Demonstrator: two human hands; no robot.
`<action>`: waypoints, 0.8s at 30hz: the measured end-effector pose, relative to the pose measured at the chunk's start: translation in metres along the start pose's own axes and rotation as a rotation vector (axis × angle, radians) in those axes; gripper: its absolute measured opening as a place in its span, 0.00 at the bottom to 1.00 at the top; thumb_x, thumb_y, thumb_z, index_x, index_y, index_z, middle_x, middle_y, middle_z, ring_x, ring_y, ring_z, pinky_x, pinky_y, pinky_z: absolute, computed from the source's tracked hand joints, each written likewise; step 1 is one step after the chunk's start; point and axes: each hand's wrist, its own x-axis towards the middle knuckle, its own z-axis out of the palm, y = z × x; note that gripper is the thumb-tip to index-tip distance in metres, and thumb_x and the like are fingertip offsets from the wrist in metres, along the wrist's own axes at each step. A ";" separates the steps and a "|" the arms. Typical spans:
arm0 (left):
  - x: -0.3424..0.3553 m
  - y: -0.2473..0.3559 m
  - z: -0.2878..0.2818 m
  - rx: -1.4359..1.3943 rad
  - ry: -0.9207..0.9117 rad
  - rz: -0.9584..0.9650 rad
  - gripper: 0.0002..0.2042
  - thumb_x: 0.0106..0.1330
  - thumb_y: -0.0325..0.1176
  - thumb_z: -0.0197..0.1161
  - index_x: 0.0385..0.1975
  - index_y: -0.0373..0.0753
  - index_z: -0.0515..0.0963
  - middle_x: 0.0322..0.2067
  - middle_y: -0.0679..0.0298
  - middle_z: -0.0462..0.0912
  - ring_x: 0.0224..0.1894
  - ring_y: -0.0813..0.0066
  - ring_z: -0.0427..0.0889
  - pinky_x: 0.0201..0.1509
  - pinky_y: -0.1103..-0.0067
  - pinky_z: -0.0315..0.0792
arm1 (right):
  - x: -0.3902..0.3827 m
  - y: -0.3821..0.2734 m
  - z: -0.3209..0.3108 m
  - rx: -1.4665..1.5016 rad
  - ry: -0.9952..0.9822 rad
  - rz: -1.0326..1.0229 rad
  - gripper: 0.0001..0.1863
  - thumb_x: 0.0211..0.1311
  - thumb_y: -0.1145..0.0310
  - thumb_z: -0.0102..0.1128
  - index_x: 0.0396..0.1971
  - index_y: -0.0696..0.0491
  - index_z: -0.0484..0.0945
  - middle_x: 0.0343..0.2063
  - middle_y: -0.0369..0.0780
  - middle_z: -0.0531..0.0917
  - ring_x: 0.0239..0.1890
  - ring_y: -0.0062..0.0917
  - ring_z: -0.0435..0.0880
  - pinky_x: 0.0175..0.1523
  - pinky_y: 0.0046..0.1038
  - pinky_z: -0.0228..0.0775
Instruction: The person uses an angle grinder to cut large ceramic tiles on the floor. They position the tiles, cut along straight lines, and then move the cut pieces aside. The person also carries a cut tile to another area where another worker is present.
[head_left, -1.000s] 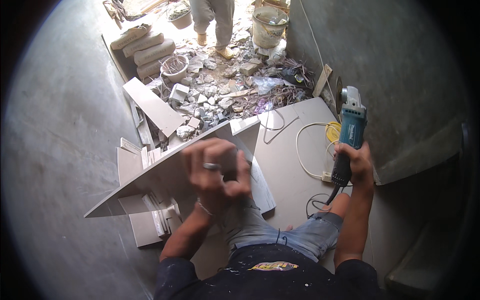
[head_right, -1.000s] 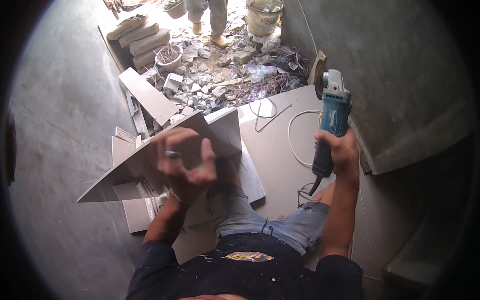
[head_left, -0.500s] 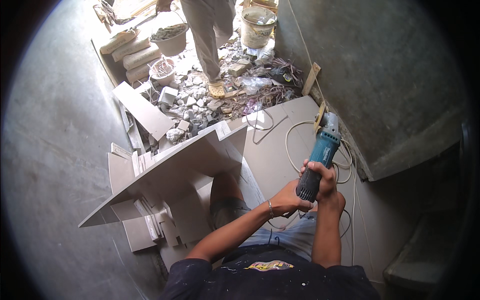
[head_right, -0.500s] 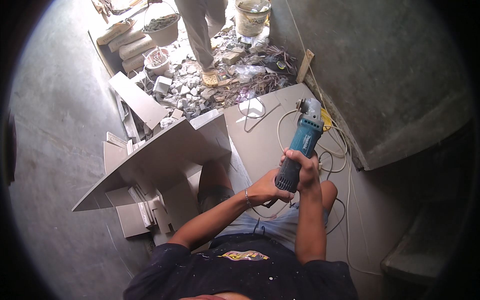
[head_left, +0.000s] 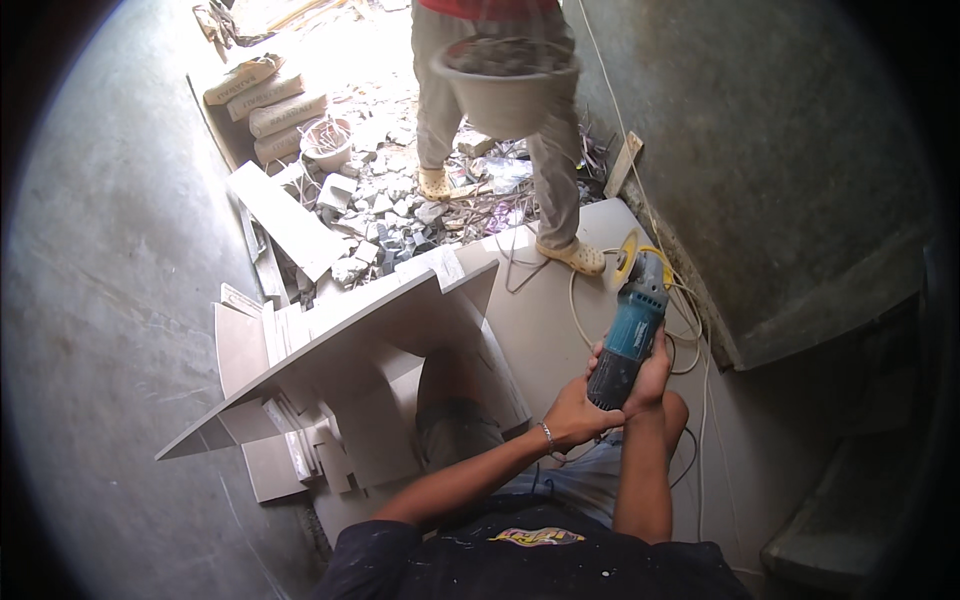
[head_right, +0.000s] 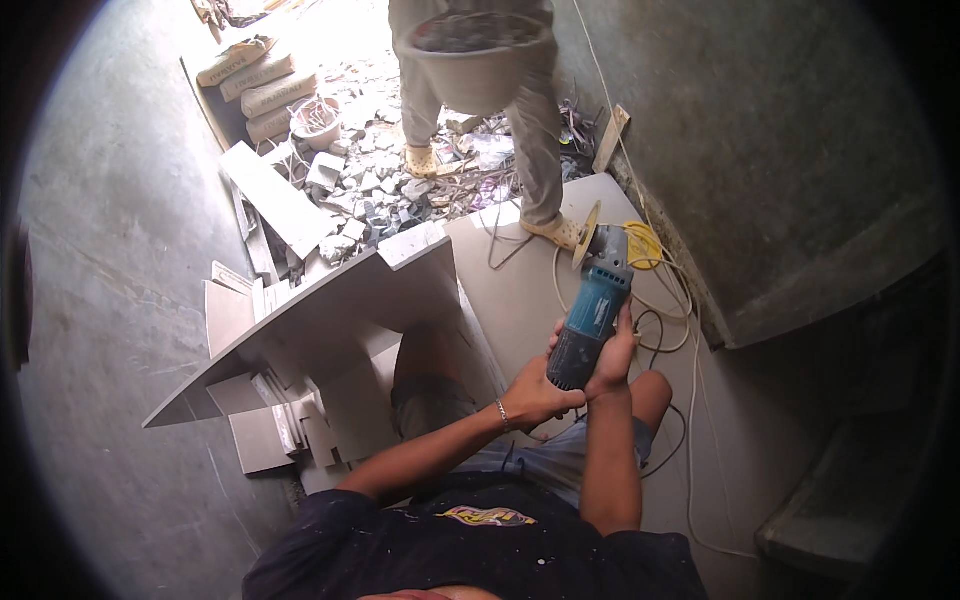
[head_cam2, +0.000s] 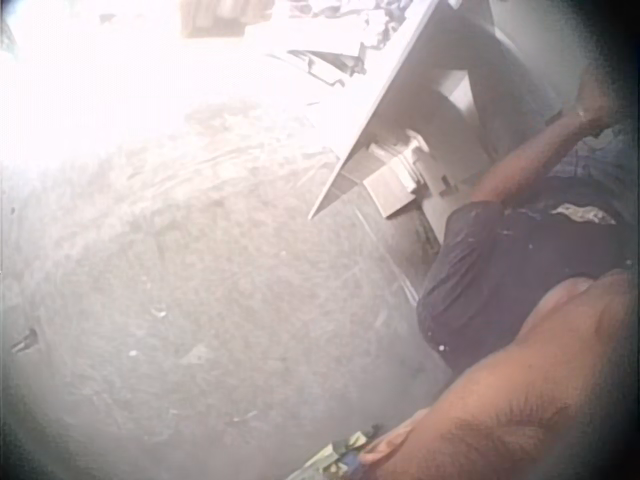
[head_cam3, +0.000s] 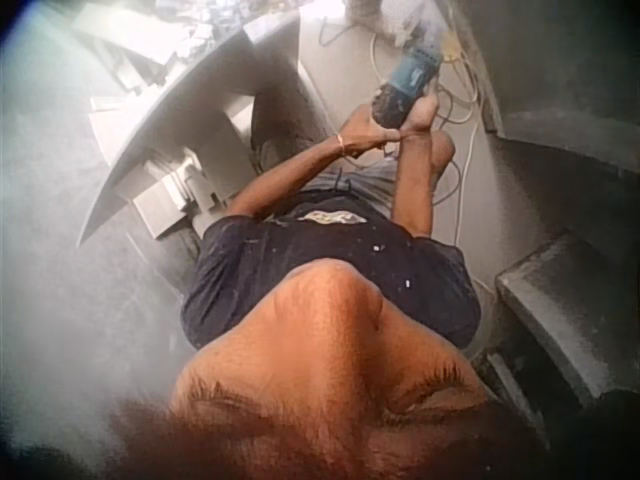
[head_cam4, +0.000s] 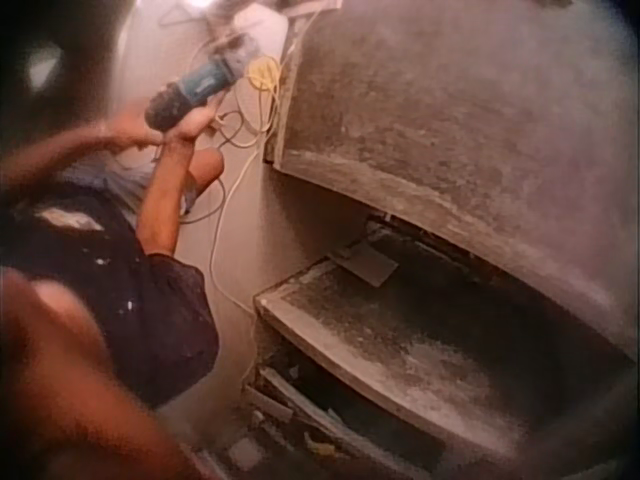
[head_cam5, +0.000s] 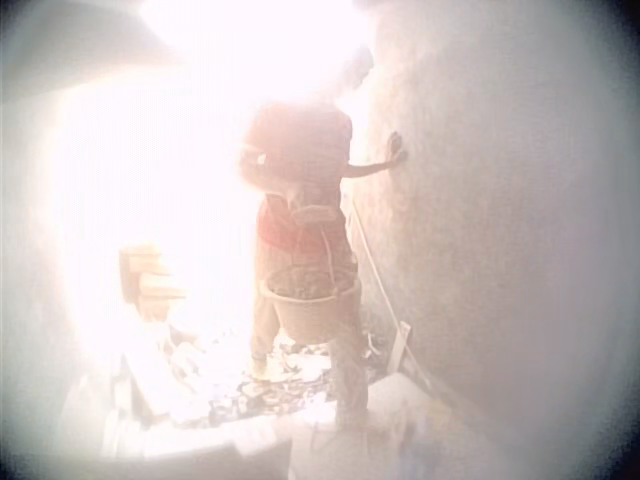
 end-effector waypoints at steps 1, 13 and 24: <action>-0.002 0.001 0.001 -0.018 0.013 0.002 0.14 0.52 0.36 0.73 0.30 0.33 0.78 0.21 0.65 0.80 0.22 0.76 0.81 0.27 0.77 0.75 | 0.001 0.000 0.000 0.011 0.005 0.016 0.44 0.70 0.24 0.35 0.39 0.56 0.78 0.28 0.48 0.84 0.27 0.39 0.85 0.35 0.39 0.81; -0.039 0.069 -0.008 0.452 -0.021 -0.108 0.22 0.58 0.44 0.76 0.40 0.33 0.78 0.25 0.54 0.83 0.27 0.60 0.87 0.37 0.65 0.82 | -0.004 -0.009 -0.003 0.023 0.007 0.182 0.45 0.64 0.21 0.43 0.39 0.57 0.78 0.28 0.48 0.84 0.28 0.39 0.85 0.37 0.41 0.81; -0.148 0.131 -0.132 1.553 0.619 0.236 0.17 0.55 0.24 0.64 0.47 0.33 0.77 0.33 0.54 0.80 0.37 0.60 0.86 0.38 0.69 0.79 | -0.026 -0.032 -0.033 -0.292 -0.035 0.240 0.35 0.66 0.34 0.62 0.49 0.55 0.74 0.37 0.47 0.80 0.38 0.38 0.82 0.46 0.42 0.76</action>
